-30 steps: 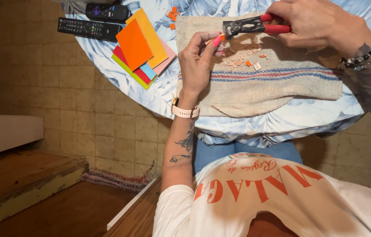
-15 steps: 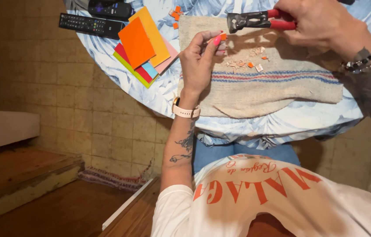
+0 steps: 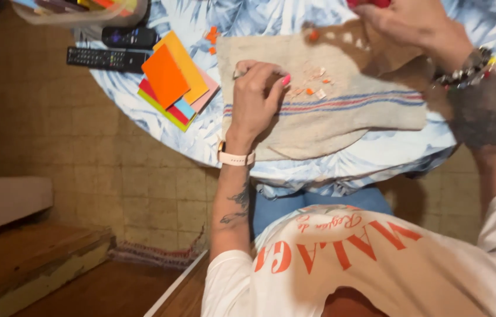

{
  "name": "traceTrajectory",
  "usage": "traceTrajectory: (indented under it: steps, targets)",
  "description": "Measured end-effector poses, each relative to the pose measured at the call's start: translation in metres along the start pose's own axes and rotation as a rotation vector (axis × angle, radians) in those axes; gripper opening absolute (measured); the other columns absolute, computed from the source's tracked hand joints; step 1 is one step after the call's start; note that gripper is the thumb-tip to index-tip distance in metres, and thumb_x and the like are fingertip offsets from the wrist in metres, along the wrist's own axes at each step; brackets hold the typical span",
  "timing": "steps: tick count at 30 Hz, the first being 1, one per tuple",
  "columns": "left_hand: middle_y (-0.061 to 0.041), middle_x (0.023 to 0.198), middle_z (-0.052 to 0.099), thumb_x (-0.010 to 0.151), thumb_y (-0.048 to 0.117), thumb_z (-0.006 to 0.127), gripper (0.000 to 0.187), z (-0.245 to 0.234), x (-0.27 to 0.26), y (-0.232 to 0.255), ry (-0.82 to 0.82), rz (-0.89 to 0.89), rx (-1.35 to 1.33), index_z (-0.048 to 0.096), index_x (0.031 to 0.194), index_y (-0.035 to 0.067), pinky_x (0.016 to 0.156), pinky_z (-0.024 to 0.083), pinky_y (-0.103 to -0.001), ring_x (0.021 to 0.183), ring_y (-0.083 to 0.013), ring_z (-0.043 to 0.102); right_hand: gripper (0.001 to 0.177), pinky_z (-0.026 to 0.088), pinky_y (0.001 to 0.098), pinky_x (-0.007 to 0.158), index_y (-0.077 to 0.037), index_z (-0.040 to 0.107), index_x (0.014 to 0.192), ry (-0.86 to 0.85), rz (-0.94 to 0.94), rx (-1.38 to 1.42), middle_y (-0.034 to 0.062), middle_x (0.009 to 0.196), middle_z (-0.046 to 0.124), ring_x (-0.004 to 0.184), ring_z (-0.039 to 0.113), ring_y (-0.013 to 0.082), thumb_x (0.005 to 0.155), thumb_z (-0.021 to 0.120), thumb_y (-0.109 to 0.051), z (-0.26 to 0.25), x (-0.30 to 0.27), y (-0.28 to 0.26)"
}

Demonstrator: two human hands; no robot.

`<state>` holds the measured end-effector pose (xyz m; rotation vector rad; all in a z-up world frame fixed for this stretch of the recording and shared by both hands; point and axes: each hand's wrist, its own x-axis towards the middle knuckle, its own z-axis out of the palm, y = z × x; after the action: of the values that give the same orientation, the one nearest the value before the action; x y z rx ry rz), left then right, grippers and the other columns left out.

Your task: Cutting small orange tile strips into fragments using hand-held nippers on a cloth-covered table.

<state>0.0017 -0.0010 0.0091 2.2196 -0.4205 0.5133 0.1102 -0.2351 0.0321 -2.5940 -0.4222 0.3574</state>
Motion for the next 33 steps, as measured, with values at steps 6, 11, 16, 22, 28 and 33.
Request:
traceTrajectory:
  steps: [6, 11, 16, 22, 28, 33]
  targets:
    - [-0.008, 0.086, 0.056, 0.080, 0.007, 0.049, 0.012, 0.002, 0.024, 0.000, -0.060, 0.032, 0.013, 0.055, 0.090, 0.008, 0.073, 0.038, -0.033, 0.082, -0.0254, 0.048, 0.020, 0.031, 0.0381, 0.063, 0.003, 0.052, 0.100, 0.226, -0.414, 0.026, 0.0200, 0.088, 0.051, 0.074, 0.042, 0.0310, 0.085, 0.057, -0.010, -0.013, -0.040, 0.022]
    - [-0.013, 0.086, 0.052, 0.073, 0.008, 0.053, 0.017, 0.029, 0.060, -0.022, -0.276, 0.158, 0.326, 0.052, 0.090, 0.005, 0.056, 0.042, -0.045, 0.080, -0.0331, 0.046, 0.040, 0.027, 0.0267, 0.048, 0.001, 0.048, 0.091, 0.108, -0.140, 0.219, 0.0038, 0.066, 0.036, 0.052, 0.030, 0.0144, 0.092, 0.047, -0.039, 0.005, -0.089, 0.027]
    - [-0.011, 0.079, 0.052, 0.076, 0.007, 0.051, 0.006, 0.039, 0.068, -0.031, -0.212, 0.340, 0.411, 0.056, 0.078, 0.005, 0.056, 0.038, -0.039, 0.072, -0.0293, 0.044, 0.019, 0.030, 0.0277, 0.053, 0.000, 0.047, 0.090, 0.163, -0.050, 0.300, 0.0050, 0.067, 0.037, 0.058, 0.033, 0.0150, 0.094, 0.054, -0.017, 0.025, -0.108, 0.018]
    - [-0.012, 0.072, 0.049, 0.080, 0.007, 0.048, 0.006, 0.038, 0.060, -0.032, -0.130, 0.411, 0.372, 0.044, 0.077, 0.004, 0.053, 0.035, -0.034, 0.065, -0.0254, 0.043, 0.023, 0.032, 0.0280, 0.056, 0.001, 0.052, 0.098, 0.277, -0.112, 0.307, 0.0062, 0.070, 0.045, 0.060, 0.037, 0.0152, 0.094, 0.057, -0.021, 0.036, -0.109, 0.018]
    - [-0.007, 0.074, 0.060, 0.081, 0.003, 0.054, 0.016, 0.023, 0.039, -0.017, -0.062, -0.084, -0.392, 0.049, 0.095, 0.007, 0.054, 0.056, -0.018, 0.060, -0.0131, 0.060, 0.021, 0.031, 0.0265, 0.058, -0.003, 0.052, 0.100, 0.278, -0.006, 0.348, 0.0029, 0.065, 0.040, 0.060, 0.034, 0.0132, 0.094, 0.055, -0.023, 0.033, -0.111, 0.014]
    - [-0.010, 0.083, 0.063, 0.082, 0.011, 0.057, 0.023, 0.002, 0.024, 0.003, -0.014, -0.405, -0.884, 0.057, 0.104, 0.005, 0.066, 0.057, -0.023, 0.066, -0.0125, 0.061, 0.022, 0.030, 0.0264, 0.058, -0.003, 0.050, 0.096, 0.225, 0.036, 0.346, 0.0031, 0.069, 0.041, 0.063, 0.033, 0.0132, 0.093, 0.057, -0.023, 0.035, -0.108, 0.019]
